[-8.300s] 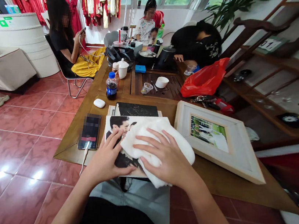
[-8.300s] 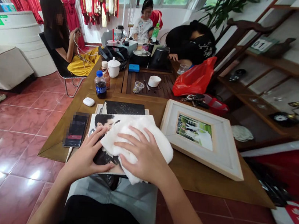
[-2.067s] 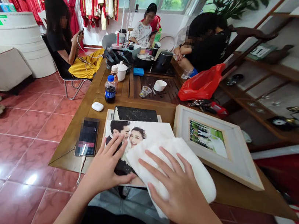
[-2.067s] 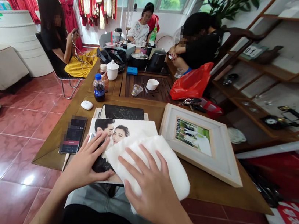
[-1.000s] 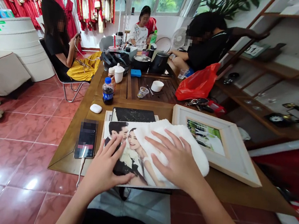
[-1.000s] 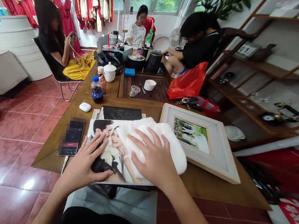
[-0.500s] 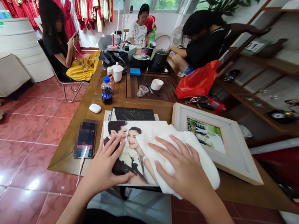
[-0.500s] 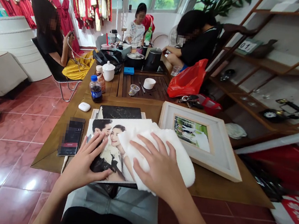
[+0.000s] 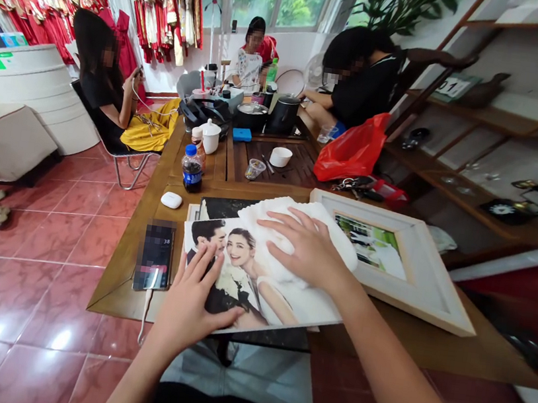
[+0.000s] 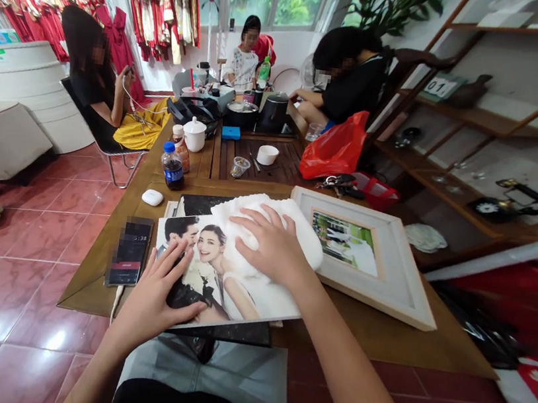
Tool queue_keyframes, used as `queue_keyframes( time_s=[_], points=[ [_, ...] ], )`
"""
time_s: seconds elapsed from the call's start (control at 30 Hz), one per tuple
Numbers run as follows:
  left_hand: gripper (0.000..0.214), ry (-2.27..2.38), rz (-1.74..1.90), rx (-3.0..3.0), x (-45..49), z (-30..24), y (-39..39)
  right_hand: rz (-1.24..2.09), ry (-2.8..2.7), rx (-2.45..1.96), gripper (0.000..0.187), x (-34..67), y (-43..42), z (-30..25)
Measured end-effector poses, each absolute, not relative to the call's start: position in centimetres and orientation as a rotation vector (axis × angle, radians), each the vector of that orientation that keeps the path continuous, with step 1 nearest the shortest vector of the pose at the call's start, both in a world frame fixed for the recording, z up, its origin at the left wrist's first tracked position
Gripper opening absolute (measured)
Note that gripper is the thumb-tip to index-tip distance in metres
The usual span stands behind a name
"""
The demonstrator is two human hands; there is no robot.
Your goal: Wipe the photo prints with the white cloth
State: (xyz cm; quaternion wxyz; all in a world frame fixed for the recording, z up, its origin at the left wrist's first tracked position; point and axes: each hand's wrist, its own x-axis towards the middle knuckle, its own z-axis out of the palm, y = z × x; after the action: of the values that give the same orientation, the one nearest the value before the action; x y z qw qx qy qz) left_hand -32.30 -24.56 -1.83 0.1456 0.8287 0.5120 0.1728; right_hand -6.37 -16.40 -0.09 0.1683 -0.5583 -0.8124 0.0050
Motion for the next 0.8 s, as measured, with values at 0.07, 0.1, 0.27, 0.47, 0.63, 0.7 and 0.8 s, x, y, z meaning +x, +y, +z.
queue_keyframes(
  time_s=[0.07,0.1,0.27,0.47,0.63,0.7,0.8],
  points=[
    [0.089,1.498,0.492,2.379,-32.1,-1.8,-24.6,0.02,-2.32,-1.591,0.042,-6.5,-16.4,0.1],
    [0.089,1.504,0.493,2.373,-32.1,-1.7,-24.6,0.022,-2.323,-1.594,0.042,-6.5,-16.5,0.2],
    [0.087,1.509,0.523,2.326,-31.9,-1.8,-24.7,-0.018,-2.349,-1.588,0.044,-7.2,-19.0,0.2],
    [0.088,1.597,0.586,2.302,-30.9,-2.6,-25.3,-0.13,-2.389,-1.461,0.043,-7.7,-23.5,0.1],
    [0.091,1.768,0.653,2.309,-28.9,-3.4,-26.5,-0.208,-2.431,-1.364,0.046,-7.7,-25.7,-0.2],
    [0.087,1.83,0.649,2.305,-28.3,-3.2,-26.9,-0.232,-2.435,-1.339,0.048,-7.6,-26.0,-0.5],
    [0.068,1.855,0.61,2.312,-28.5,-2.0,-26.9,-0.247,-2.452,-1.299,0.057,-7.1,-25.9,-1.0]
  ],
)
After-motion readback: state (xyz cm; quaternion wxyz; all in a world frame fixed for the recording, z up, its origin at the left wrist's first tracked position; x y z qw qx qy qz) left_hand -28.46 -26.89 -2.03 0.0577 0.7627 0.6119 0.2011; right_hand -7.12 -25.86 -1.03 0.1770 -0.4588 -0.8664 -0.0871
